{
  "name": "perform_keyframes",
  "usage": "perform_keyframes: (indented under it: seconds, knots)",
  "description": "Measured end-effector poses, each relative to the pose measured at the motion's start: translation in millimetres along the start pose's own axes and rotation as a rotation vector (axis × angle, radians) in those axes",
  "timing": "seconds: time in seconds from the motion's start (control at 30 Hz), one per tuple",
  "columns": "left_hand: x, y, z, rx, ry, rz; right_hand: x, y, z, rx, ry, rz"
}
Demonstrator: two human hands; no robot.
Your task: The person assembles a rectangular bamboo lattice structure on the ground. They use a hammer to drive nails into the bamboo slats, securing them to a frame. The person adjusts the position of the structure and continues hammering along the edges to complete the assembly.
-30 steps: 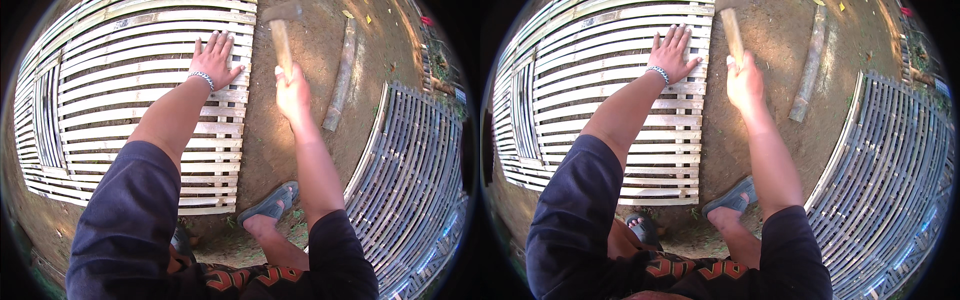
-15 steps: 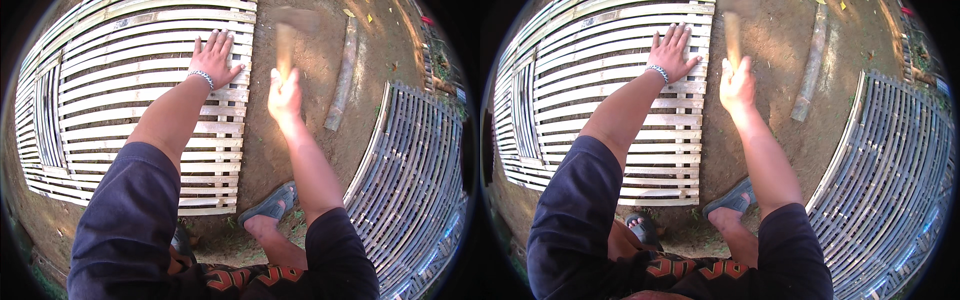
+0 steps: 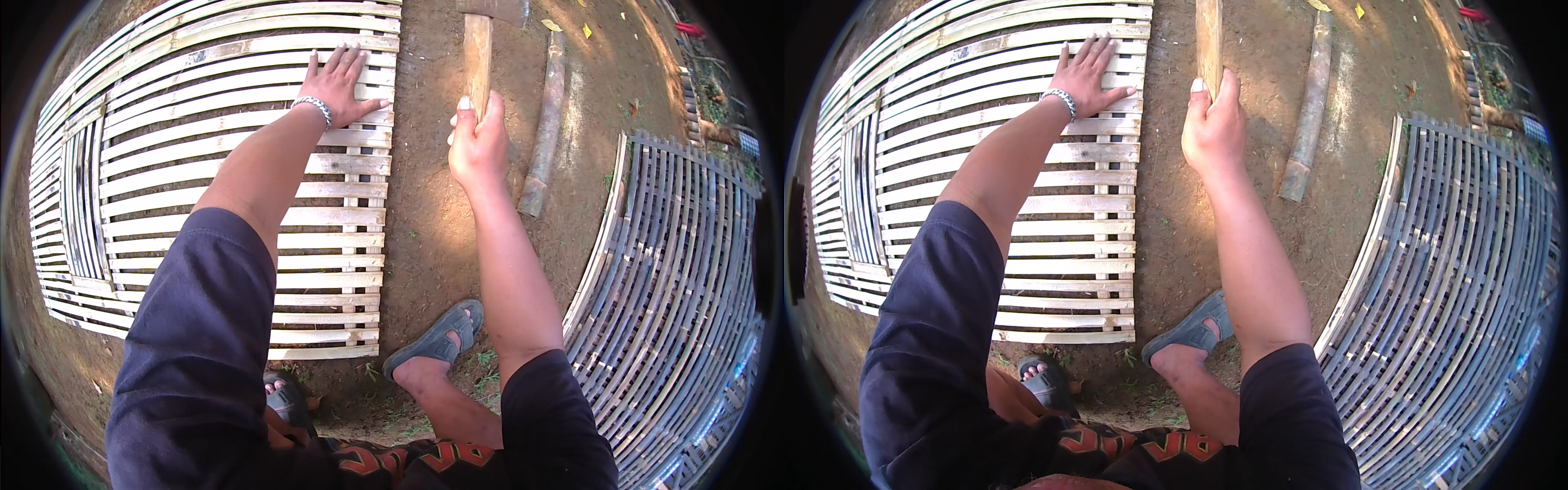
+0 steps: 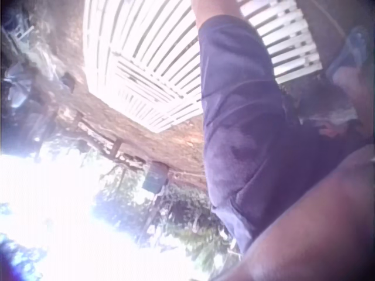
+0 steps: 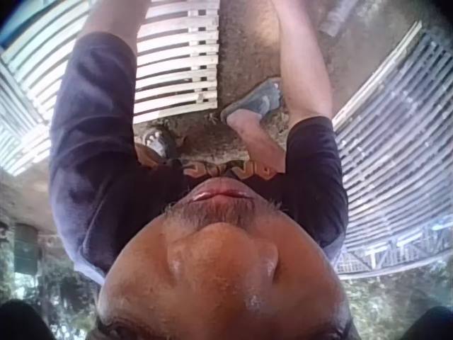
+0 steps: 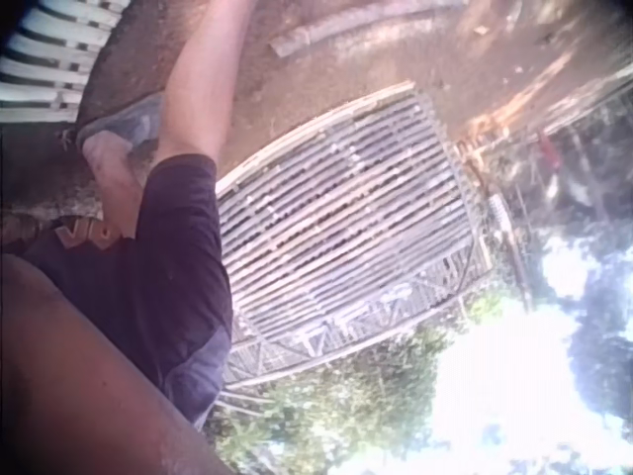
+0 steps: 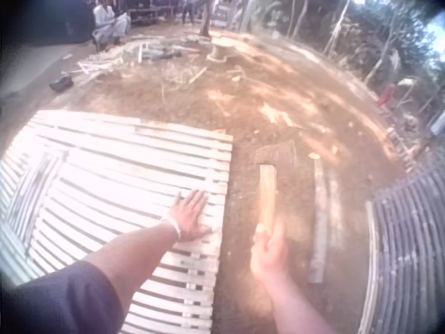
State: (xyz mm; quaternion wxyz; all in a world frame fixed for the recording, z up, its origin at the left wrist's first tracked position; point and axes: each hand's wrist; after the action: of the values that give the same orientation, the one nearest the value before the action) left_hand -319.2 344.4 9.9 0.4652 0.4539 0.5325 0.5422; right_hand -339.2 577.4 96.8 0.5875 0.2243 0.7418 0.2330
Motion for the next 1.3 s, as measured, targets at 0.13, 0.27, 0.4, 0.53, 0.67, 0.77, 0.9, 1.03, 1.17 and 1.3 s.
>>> perform_keyframes:
  seconds: [0.13, 0.27, 0.4, 0.53, 0.67, 0.77, 0.9, 1.03, 1.17, 1.3]
  knots:
    - [2.5, -9.4, 1.8, 0.087, -0.031, -0.036, 1.7, -13.2, -3.1, 0.073, 0.142, -0.002]
    - [8.8, -5.5, -1.0, 0.045, -0.048, -0.022, 45.1, -40.7, 5.9, -0.366, -0.171, 0.31]
    - [-1.5, -9.4, 1.3, 0.021, -0.051, -0.02, 34.5, -47.3, 9.0, -0.206, -0.059, 0.354]
    - [-0.6, -6.1, -0.4, 0.003, -0.056, -0.017, 14.6, -40.6, 20.7, 0.091, 0.016, 0.07]
    - [1.4, -2.3, -2.5, 0.002, -0.095, 0.0, 58.7, -46.3, 26.4, -0.353, -0.078, 0.397]
    - [-5.5, -3.6, -0.7, 0.001, -0.09, -0.021, 21.7, -41.8, 12.2, -0.182, -0.029, 0.293]
    - [-2.6, -1.7, -0.6, 0.005, -0.094, -0.03, 12.6, -45.9, 24.9, -0.069, -0.157, 0.158]
    - [-2.9, -1.8, -2.5, 0.023, -0.097, -0.031, 47.3, -46.2, 17.2, -0.271, -0.141, 0.342]
    - [-1.5, -2.6, 0.1, 0.007, -0.089, -0.031, 23.1, -35.8, 1.0, -0.172, -0.293, 0.039]
    - [-3.1, -7.4, 1.1, 0.04, -0.088, -0.005, -7.4, -39.7, -4.7, 0.029, -0.434, -0.236]
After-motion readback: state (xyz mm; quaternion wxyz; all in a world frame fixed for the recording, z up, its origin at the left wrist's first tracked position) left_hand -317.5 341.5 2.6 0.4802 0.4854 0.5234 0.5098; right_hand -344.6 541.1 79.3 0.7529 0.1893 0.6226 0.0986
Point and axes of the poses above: each hand's wrist, its own z-axis away from the middle knuckle, its own y-axis out of the back of the hand, x = y × z, and after that the axes turned 11 degrees about x, right-handed
